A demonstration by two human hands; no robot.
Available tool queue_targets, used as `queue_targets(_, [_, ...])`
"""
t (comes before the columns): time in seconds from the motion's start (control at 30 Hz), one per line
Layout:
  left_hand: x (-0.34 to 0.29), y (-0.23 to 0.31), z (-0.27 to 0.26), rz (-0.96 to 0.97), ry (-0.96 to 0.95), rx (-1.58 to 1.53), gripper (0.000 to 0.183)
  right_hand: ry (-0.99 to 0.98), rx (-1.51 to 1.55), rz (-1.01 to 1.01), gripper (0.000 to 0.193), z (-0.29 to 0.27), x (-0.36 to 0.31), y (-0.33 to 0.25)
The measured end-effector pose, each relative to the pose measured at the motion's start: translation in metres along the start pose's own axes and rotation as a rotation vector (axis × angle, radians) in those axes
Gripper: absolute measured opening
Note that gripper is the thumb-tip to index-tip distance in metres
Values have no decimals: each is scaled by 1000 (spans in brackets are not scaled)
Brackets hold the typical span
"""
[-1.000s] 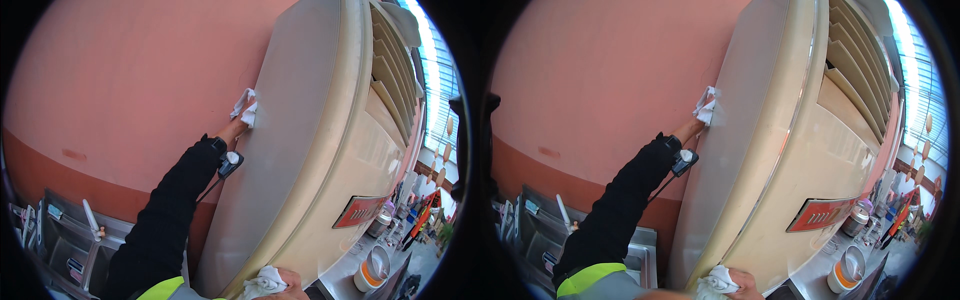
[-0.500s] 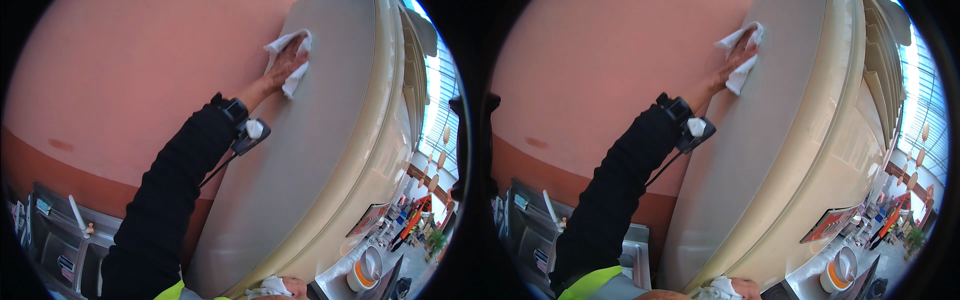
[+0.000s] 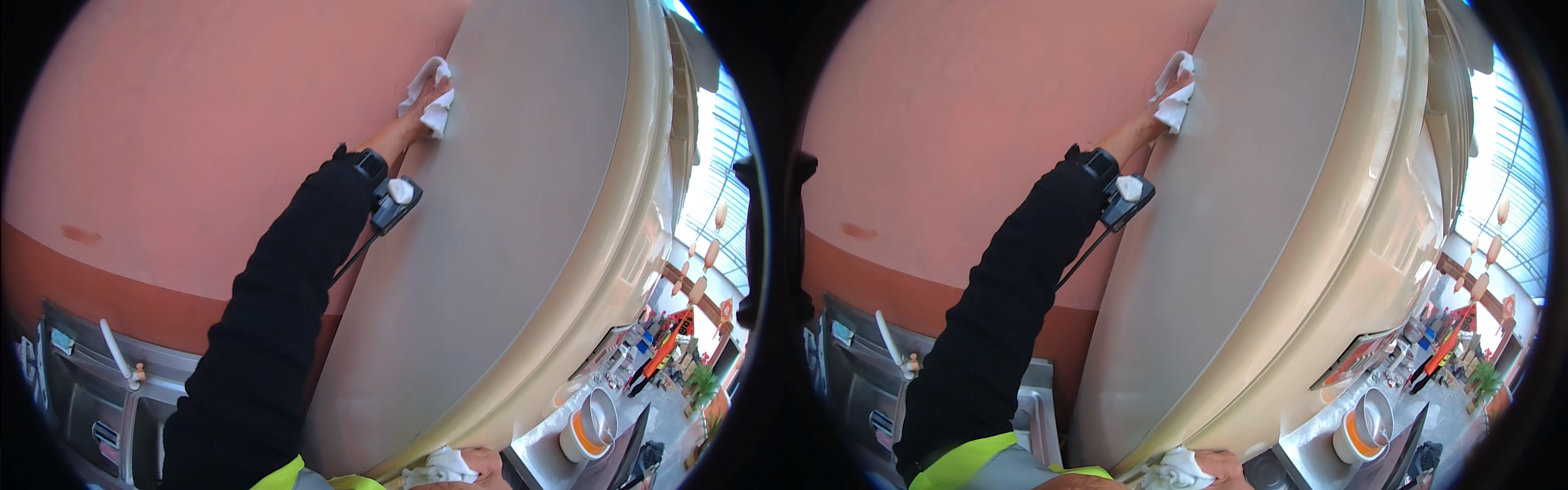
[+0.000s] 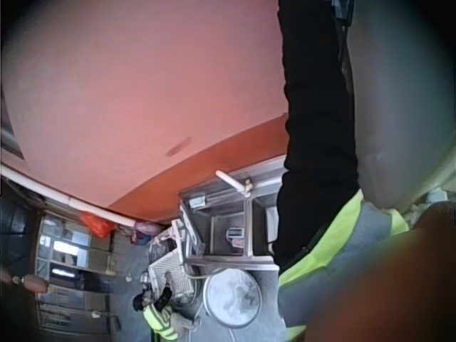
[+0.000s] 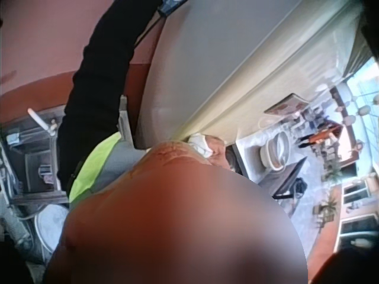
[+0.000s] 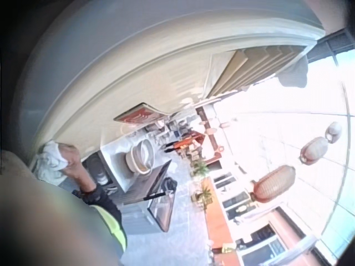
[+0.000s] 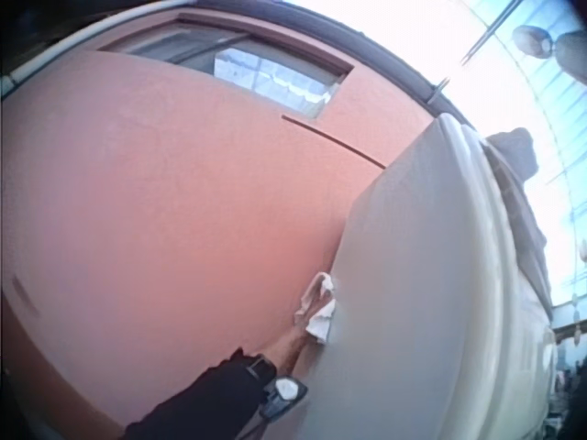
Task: The person wipes the exterior of a large beige appliance with a white cloth, moving from the top vents down the front and sides. They also wipe the adjacent stainless steel sink and countertop. The person repeatedly folds and repositions the cloth while cleaning.
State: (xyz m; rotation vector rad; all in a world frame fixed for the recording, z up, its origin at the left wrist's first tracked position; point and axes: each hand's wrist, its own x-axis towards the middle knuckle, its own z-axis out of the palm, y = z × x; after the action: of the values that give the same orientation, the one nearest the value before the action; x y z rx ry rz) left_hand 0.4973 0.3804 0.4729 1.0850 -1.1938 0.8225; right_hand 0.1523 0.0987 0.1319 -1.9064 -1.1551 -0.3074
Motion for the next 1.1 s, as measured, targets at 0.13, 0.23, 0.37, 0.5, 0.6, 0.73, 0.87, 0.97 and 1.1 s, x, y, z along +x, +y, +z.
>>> queue_targets(0.13, [-84, -8, 2, -160, 47, -82, 85, 49, -38, 120, 27, 5, 1, -5])
queue_targets(0.23, [-162, -24, 2, -173, 97, 76, 84, 61, -184, 116, 26, 8, 4, -9])
queue_targets(0.37, [-288, -58, -1, -238, 91, 417, 71, 29, -231, 93, 26, 9, 10, -11])
queue_targets(0.5, [-452, -80, 14, -484, 242, 270, 52, 9, -260, 87, 26, 11, 10, -11])
queue_targets(0.6, [-564, -79, 36, -731, 473, -518, 37, 44, -258, 57, 26, 15, 7, -12])
queue_targets(0.73, [-648, -45, 79, -986, 461, -50, 45, 94, -280, 45, 28, 20, 4, -11])
queue_targets(0.87, [-661, 9, 122, -1025, 432, 209, 53, 174, -173, 60, 27, 24, 1, -11])
queue_targets(0.97, [-636, 64, 149, -924, 307, 342, 59, 188, -139, 103, 27, 26, -1, -14])
queue_targets(1.1, [-567, 151, 154, -774, 205, 89, 58, 198, -84, 194, 27, 39, -9, -14])
